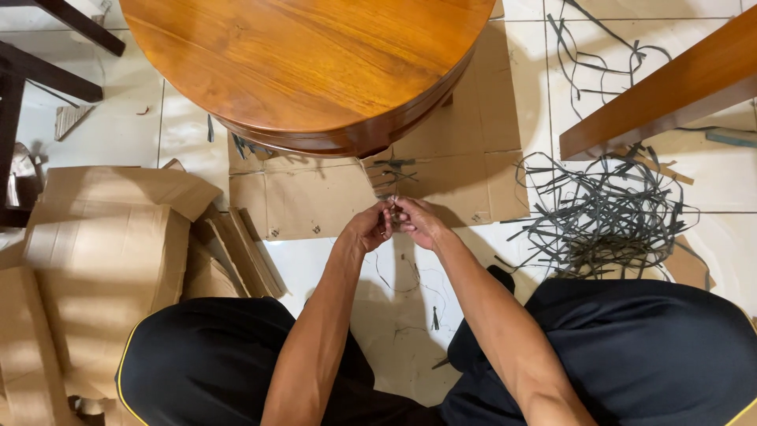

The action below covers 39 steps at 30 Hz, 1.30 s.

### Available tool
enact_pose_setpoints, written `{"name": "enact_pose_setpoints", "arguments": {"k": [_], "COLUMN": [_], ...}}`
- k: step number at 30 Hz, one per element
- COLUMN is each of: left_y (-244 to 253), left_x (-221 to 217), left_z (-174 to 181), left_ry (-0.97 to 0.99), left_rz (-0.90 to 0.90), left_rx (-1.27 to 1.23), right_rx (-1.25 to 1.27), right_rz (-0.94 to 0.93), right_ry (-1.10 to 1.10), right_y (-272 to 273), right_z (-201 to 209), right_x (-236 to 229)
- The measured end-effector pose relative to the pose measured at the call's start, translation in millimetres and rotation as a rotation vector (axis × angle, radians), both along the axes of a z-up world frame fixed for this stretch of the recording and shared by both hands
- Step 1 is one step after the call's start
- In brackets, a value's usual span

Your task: The person wraps brown tape around the leg of a wooden stool while sitting on the floor, then stands up and picks up a large piece of cardboard.

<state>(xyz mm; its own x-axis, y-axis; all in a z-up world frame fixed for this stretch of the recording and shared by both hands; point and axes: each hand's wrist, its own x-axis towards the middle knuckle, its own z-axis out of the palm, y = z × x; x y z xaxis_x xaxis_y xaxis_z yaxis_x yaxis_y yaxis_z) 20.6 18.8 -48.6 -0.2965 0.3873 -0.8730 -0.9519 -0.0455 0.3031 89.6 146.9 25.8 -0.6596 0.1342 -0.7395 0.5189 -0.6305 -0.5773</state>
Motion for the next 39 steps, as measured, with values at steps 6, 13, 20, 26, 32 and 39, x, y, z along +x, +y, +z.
{"name": "enact_pose_setpoints", "arguments": {"k": [6, 13, 20, 26, 32, 39], "left_y": [3.5, 3.1, -13.1, -11.8, -0.1, 18.6], "left_x": [17.4, 19.6, 19.0, 19.3, 16.4, 13.4], "left_z": [-11.0, 8.6, -19.4, 21.1, 48.6, -0.5], "left_ry": [0.342, 0.608, 0.733, 0.822, 0.816, 0.598], "left_rz": [-0.078, -0.063, -0.156, -0.312, -0.333, -0.169], "left_rx": [-0.230, -0.258, -0.446, -0.578, -0.699, -0.638], "right_rx": [0.336, 0.776, 0.647, 0.556, 0.440, 0.403], "right_rz": [-0.171, -0.077, -0.113, -0.165, -0.167, -0.155], "right_ry": [0.095, -0.022, 0.067, 0.150, 0.297, 0.282], "right_y": [-7.7, -2.4, 11.1, 20.0, 30.7, 33.2], "right_z": [-29.8, -70.5, -115.3, -83.7, -74.5, -67.9], "right_x": [0.9, -16.2, -46.5, -48.2, -43.7, -41.8]}}
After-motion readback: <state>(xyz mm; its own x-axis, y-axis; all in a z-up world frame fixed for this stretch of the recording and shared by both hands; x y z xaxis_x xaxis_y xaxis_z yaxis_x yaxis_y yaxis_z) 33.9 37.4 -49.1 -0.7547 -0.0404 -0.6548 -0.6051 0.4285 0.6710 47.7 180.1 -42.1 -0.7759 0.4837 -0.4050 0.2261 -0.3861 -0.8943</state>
